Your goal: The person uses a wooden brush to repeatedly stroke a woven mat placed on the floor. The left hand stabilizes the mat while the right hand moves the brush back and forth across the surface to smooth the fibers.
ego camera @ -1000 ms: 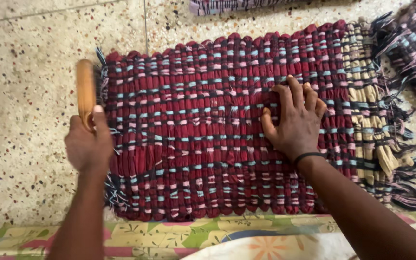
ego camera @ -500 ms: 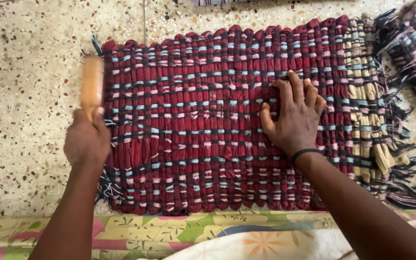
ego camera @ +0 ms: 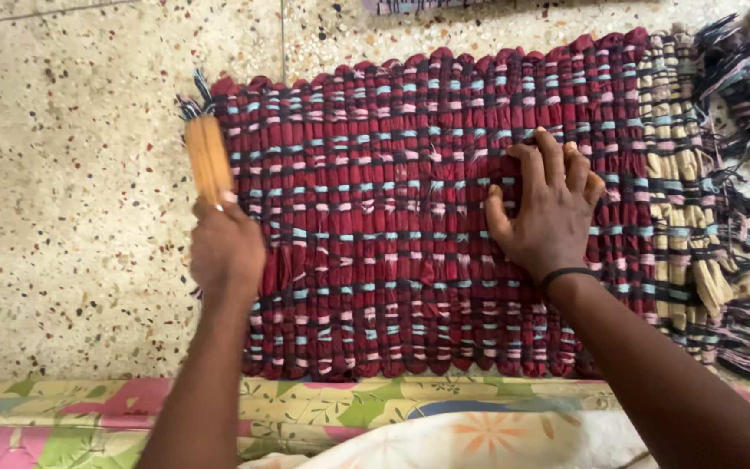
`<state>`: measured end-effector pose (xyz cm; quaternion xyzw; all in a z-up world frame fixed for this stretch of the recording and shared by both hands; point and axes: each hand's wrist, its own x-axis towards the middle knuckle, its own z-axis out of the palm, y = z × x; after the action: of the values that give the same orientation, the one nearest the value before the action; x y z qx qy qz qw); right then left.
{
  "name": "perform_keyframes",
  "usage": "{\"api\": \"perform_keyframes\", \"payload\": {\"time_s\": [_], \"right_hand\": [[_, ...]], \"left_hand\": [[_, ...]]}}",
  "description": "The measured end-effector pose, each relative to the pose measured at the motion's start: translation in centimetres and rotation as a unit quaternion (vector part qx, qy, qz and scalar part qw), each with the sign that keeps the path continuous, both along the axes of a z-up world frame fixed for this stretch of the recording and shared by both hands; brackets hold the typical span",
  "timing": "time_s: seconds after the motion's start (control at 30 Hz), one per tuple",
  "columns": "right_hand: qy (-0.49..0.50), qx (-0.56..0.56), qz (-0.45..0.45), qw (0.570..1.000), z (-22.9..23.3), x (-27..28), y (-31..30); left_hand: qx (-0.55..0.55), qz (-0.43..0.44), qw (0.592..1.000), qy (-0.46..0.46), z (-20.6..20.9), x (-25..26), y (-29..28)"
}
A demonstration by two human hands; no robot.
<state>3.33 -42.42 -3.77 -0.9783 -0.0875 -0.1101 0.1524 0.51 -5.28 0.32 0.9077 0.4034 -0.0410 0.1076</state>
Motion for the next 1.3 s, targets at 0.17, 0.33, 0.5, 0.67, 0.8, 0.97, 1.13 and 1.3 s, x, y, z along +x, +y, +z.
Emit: {"api": "perform_keyframes", "payload": {"time_s": [0.17, 0.33, 0.5, 0.67, 0.8, 0.97, 1.13, 1.3], "right_hand": [[-0.005, -0.013, -0.007, 1.0, 0.0, 0.0, 0.1], [-0.009, -0.008, -0.014, 1.0, 0.4, 0.1, 0.4], [-0.023, -0.001, -0.013, 1.0, 0.5, -0.2, 0.5], [-0.043, 0.011, -0.016, 0.999, 0.9, 0.1, 0.8], [-0.034, 0.0, -0.019, 0.999, 0.8, -0.2, 0.7], [-0.009, -0.003, -0.018, 1.0, 0.3, -0.1, 0.4], [0.001, -0.02, -0.02, 1.0, 0.0, 0.0, 0.3], [-0.006, -0.006, -0.019, 1.0, 0.1, -0.1, 0.4]], "left_hand": [[0.031, -0.037, 0.998, -0.045, -0.2, -0.7, -1.9], [-0.02, -0.021, 0.989, -0.142, -0.6, 0.2, -3.7], [-0.076, -0.081, 0.986, -0.122, -1.3, 1.0, -4.0], [-0.158, 0.0, 0.986, -0.045, 0.6, 0.3, -4.5], [-0.092, -0.024, 0.989, -0.113, -0.2, 0.1, -5.3], [-0.15, -0.123, 0.976, -0.099, -1.3, -0.9, -5.9], [-0.01, -0.241, 0.954, -0.178, -3.6, -1.1, -7.5], [-0.136, -0.077, 0.961, -0.227, -3.0, -0.6, -7.8]]}}
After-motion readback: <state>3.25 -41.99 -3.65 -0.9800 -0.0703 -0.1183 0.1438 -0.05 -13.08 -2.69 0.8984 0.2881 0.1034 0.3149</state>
